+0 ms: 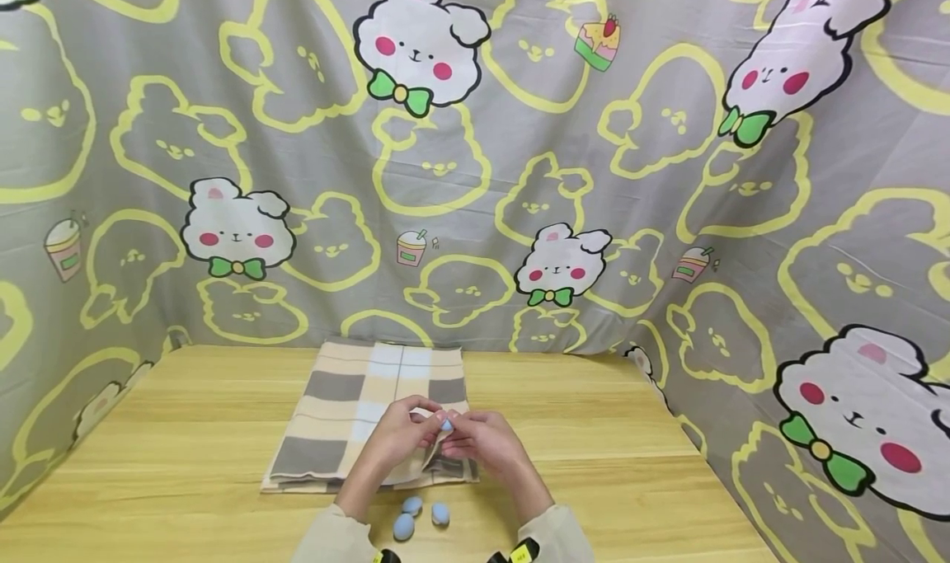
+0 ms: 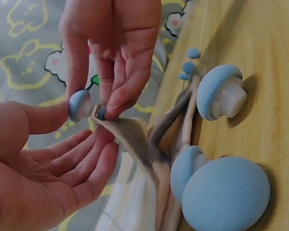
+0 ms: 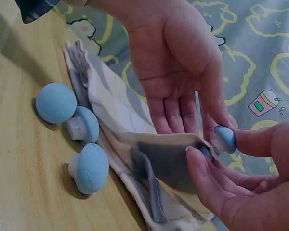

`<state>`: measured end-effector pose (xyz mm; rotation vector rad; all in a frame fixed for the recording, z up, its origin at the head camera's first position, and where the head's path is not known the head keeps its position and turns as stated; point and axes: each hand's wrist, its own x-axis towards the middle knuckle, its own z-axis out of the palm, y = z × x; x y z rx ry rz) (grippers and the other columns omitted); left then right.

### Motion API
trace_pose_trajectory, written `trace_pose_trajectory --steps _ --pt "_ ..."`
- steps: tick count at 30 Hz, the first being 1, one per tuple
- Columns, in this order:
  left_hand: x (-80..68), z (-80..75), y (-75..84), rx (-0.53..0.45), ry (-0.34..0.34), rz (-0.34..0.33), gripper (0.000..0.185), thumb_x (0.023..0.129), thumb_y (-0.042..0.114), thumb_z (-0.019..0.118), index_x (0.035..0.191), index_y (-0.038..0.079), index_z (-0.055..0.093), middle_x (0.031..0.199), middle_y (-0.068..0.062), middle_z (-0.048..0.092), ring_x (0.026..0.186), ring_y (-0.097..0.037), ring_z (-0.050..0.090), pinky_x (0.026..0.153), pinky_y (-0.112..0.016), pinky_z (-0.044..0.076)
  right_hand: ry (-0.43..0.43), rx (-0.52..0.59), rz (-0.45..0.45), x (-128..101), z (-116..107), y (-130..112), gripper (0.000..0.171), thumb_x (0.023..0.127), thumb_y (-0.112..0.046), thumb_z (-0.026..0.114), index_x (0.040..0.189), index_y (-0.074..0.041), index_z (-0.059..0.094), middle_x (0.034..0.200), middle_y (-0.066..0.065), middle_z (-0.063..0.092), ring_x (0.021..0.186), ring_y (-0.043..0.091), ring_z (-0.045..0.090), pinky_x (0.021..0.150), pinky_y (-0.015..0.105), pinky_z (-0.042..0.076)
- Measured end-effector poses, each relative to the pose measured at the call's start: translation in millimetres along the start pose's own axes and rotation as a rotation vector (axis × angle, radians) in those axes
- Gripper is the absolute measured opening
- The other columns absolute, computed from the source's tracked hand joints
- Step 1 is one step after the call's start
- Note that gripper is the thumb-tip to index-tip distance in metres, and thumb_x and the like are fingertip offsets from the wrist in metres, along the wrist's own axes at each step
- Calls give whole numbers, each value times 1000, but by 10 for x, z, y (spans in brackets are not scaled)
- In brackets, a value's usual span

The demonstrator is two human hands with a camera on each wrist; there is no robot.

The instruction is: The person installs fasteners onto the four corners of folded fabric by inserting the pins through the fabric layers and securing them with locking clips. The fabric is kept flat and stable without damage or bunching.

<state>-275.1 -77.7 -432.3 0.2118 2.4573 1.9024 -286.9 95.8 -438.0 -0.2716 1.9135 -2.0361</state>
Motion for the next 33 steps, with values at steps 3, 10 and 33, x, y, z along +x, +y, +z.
trace_pose_trajectory --steps 3,10,33 --pt "8 8 -2 7 4 8 25 98 15 66 113 -5 66 89 -15 76 73 -17 70 72 -36 59 3 6 -3 5 1 1 36 104 -17 56 113 17 62 85 8 70 73 11 69 74 25 60" --pt "-5 10 15 45 -25 12 24 99 16 65 113 -3 67 90 -13 75 74 -18 70 74 -38 59 7 -8 -6 6 -10 11 37 103 -19 57 110 16 63 81 6 70 70 10 68 71 23 59" --pt "-113 68 96 406 -6 143 9 84 7 77 77 5 72 70 -1 69 64 -11 60 58 -29 48 67 -122 -4 14 -10 50 38 102 -32 60 100 6 66 73 -2 65 64 6 63 62 21 55"
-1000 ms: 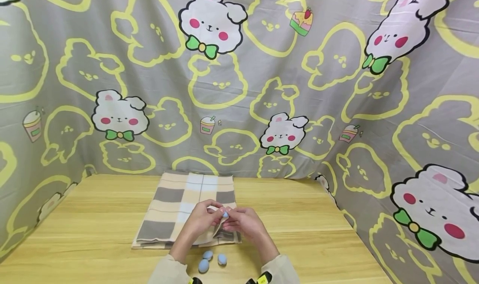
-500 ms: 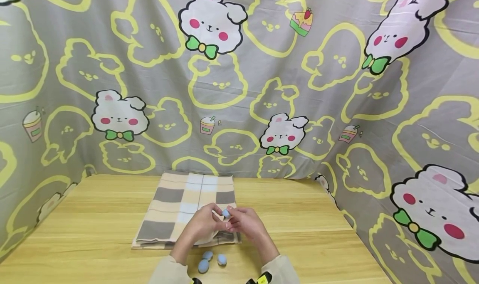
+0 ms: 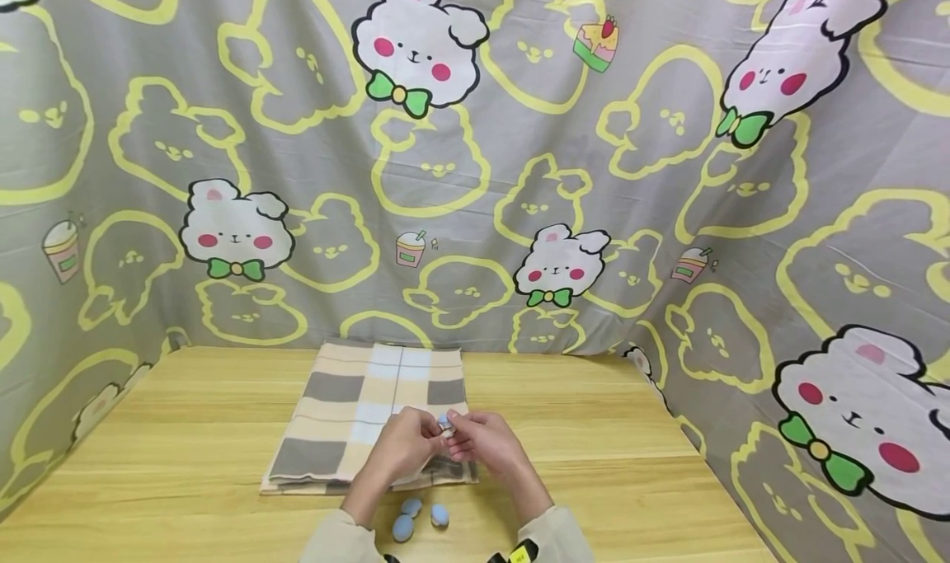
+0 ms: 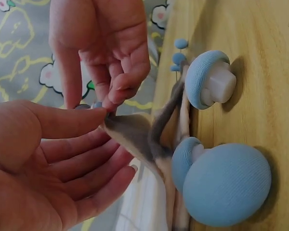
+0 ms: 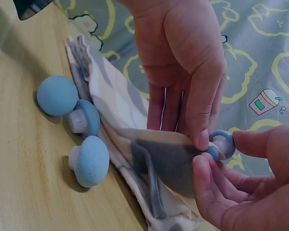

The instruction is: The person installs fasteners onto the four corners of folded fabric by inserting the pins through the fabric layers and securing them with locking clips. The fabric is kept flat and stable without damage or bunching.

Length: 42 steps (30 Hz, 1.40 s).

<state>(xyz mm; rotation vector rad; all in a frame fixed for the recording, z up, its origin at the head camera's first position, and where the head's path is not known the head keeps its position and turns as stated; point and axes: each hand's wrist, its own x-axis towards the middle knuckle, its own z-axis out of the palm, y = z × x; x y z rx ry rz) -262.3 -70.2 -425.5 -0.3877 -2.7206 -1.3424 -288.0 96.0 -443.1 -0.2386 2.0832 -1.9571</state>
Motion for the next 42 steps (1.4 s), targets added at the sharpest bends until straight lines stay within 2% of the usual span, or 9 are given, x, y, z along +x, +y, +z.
trace_pose_trajectory --steps 7,15,19,26,32,35,39,42 --pt "6 31 -12 8 10 28 13 77 4 83 75 6 71 69 -1 71 63 -9 61 58 -27 49 2 -9 -1 -6 -2 0 39 102 -32 60 99 6 65 72 0 66 62 7 63 60 21 54" --pt "19 50 -21 19 38 39 16 83 3 72 68 9 70 62 1 66 56 -9 52 52 -26 41 20 -25 11 3 -8 10 41 102 -35 60 100 5 66 74 0 63 63 8 60 60 21 54" --pt "17 41 -27 21 43 34 13 82 5 71 70 9 71 64 1 67 57 -10 52 53 -27 42 24 -23 9 0 -8 9 42 102 -35 60 99 6 66 74 0 62 62 9 60 59 21 53" --pt "10 17 -36 35 58 40 8 82 5 73 74 7 74 71 -2 72 66 -11 61 59 -30 48 24 -13 4 -8 11 -5 33 101 -26 62 98 7 67 73 0 62 61 9 59 58 20 52" --pt "13 10 -48 31 64 43 9 82 3 72 75 7 74 70 -2 71 65 -11 61 59 -29 48 23 -12 4 -14 11 -14 29 101 -21 62 97 7 66 73 0 62 62 9 59 58 20 52" --pt "20 -13 -56 8 70 25 10 83 -1 69 76 5 73 69 -3 71 62 -11 59 57 -28 47 26 -9 4 -12 3 -14 29 101 -19 59 97 9 65 74 1 62 63 8 59 59 21 53" --pt "37 -90 -84 -41 94 -37 11 84 -4 66 80 4 73 72 -6 72 56 -11 59 54 -27 46 27 -14 5 -5 -7 -8 30 102 -16 55 100 12 64 76 1 62 64 8 60 60 21 53" --pt "46 -185 -130 -81 130 -78 11 84 -6 65 84 2 73 76 -8 74 58 -14 64 54 -27 50 26 -14 10 0 -12 -9 29 102 -14 53 102 13 63 78 2 62 65 8 60 61 21 54"
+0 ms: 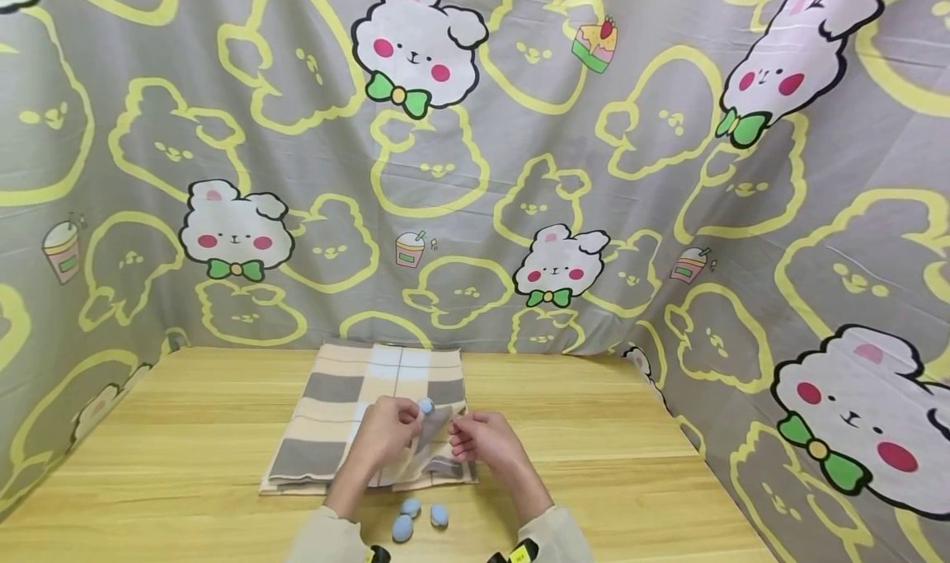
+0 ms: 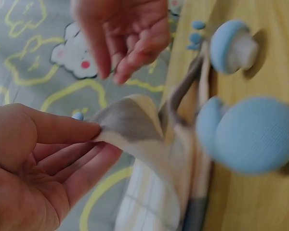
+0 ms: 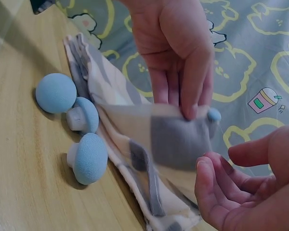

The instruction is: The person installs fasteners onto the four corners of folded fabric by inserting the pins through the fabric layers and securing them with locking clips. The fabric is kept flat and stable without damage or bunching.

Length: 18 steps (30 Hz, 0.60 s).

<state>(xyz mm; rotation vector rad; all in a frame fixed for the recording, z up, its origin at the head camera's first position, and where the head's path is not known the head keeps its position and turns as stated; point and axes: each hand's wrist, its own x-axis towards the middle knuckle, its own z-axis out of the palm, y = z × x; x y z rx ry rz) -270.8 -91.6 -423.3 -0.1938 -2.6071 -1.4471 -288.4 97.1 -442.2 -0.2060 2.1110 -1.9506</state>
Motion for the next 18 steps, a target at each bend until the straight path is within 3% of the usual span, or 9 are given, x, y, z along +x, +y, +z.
trace_pose_trajectory --steps 8,18 --pt "47 -292 -187 -76 89 -77 14 85 -8 65 97 -7 72 84 -15 75 68 -21 71 63 -33 59 11 12 0 -13 -10 -4 23 102 -10 52 98 9 64 78 2 61 66 9 60 63 22 55" --pt "39 -492 -435 -114 109 -188 12 87 -4 68 97 -11 67 86 -19 75 67 -24 73 65 -36 60 13 -10 -3 -7 -23 12 23 101 -10 53 99 10 64 77 1 61 66 9 60 63 21 55"
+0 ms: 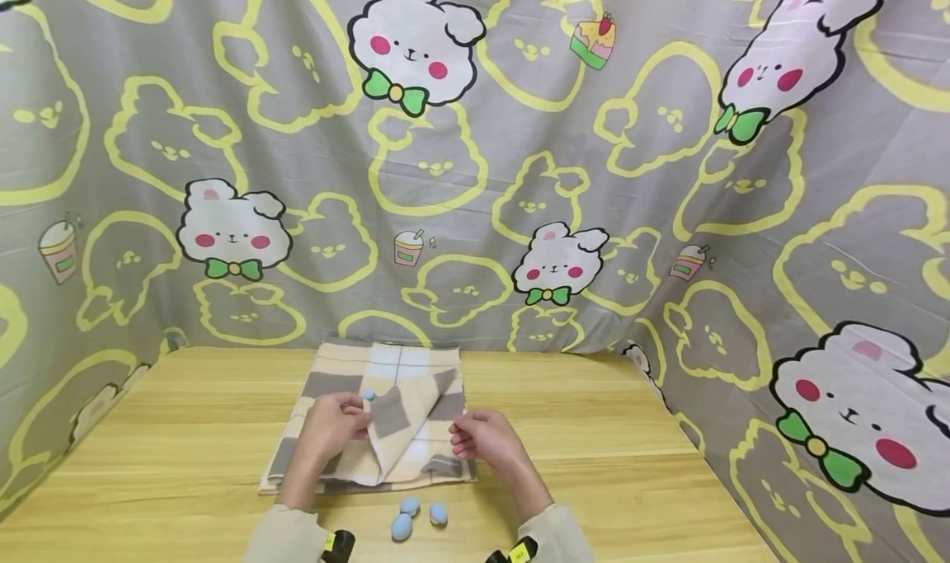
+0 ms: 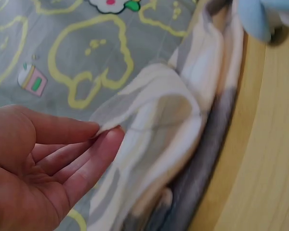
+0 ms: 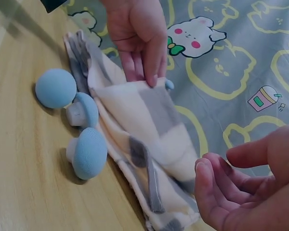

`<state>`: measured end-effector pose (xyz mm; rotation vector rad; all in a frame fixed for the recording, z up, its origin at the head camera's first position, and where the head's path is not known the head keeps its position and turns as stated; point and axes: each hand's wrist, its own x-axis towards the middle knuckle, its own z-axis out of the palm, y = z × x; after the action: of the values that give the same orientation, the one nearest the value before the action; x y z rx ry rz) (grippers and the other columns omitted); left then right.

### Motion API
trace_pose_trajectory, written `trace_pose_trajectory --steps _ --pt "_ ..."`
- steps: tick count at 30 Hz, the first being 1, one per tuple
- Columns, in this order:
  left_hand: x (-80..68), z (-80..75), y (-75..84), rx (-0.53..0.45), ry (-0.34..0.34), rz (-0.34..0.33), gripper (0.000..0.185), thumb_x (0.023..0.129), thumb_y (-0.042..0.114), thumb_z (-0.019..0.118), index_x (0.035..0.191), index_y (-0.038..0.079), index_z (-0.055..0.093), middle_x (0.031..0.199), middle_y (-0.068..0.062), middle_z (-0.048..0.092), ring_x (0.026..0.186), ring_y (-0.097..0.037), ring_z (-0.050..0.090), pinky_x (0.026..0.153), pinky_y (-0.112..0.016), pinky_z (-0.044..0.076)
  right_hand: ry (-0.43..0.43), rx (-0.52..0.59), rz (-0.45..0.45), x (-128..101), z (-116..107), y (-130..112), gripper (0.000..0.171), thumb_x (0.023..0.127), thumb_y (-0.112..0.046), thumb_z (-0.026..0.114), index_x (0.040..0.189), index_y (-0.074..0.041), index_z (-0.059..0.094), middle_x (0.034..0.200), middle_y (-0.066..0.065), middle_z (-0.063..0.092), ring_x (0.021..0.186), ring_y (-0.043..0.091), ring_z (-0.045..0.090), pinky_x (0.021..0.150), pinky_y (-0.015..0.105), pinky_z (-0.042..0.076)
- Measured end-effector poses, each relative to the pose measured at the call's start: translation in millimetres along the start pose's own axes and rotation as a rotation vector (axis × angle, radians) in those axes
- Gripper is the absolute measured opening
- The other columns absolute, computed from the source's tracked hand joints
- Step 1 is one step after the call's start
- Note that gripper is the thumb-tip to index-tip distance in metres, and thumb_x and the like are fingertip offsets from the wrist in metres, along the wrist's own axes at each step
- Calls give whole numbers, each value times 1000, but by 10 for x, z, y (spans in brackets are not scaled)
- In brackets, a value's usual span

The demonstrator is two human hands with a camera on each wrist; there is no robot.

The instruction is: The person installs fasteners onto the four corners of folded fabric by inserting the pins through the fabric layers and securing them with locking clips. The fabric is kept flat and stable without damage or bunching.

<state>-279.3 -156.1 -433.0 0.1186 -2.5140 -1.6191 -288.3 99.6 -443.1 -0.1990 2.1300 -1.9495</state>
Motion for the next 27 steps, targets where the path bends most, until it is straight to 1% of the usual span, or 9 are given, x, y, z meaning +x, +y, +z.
trace_pose_trajectory --steps 6,9,12,16,20,22,24,27 --pt "26 -66 -129 34 -18 -78 17 87 0 68 100 -11 66 72 -12 71 58 -19 70 59 -31 55 -5 -29 -5 -1 15 7 27 99 -10 59 106 16 64 76 3 63 65 10 61 62 22 55" --pt "36 -63 -166 -1 -45 -111 17 89 0 66 101 -12 65 69 -12 70 56 -19 69 58 -31 56 -2 -38 -7 -7 18 9 27 99 -11 59 106 15 64 76 3 63 65 11 61 62 23 55" --pt "44 -55 -181 -51 -63 -127 16 90 -2 65 101 -14 64 70 -14 69 56 -19 69 58 -32 58 -3 -41 -8 -11 20 6 26 99 -11 59 105 14 65 77 4 63 65 11 61 62 23 55" --pt "49 -48 -182 -84 -60 -134 13 90 -4 64 97 -15 64 68 -14 68 56 -18 68 57 -32 59 -1 -45 -10 -13 13 6 26 99 -11 60 106 14 65 78 4 64 65 11 61 62 23 56" --pt "47 -58 -181 -82 -49 -125 11 90 -5 63 94 -15 65 66 -14 69 54 -18 68 55 -32 59 6 -64 -19 -10 5 14 26 97 -10 63 104 14 65 78 6 65 65 12 62 62 24 56" --pt "39 -67 -175 -63 -37 -117 11 90 -5 63 92 -15 67 65 -13 69 54 -18 68 55 -32 59 11 -83 -30 -13 3 22 23 95 -10 66 102 13 66 78 6 65 66 12 61 63 25 56" --pt "35 -77 -176 -38 -19 -101 10 88 -5 62 89 -13 68 64 -12 68 53 -18 67 53 -32 59 15 -119 -53 -26 3 22 21 92 -8 69 99 11 67 79 7 66 66 13 61 64 28 57" --pt "15 -96 -171 7 8 -87 10 85 -5 61 82 -10 69 62 -10 68 51 -17 66 52 -32 58 23 -210 -83 -45 2 21 20 85 -6 74 98 9 69 79 6 67 67 14 61 66 31 57"
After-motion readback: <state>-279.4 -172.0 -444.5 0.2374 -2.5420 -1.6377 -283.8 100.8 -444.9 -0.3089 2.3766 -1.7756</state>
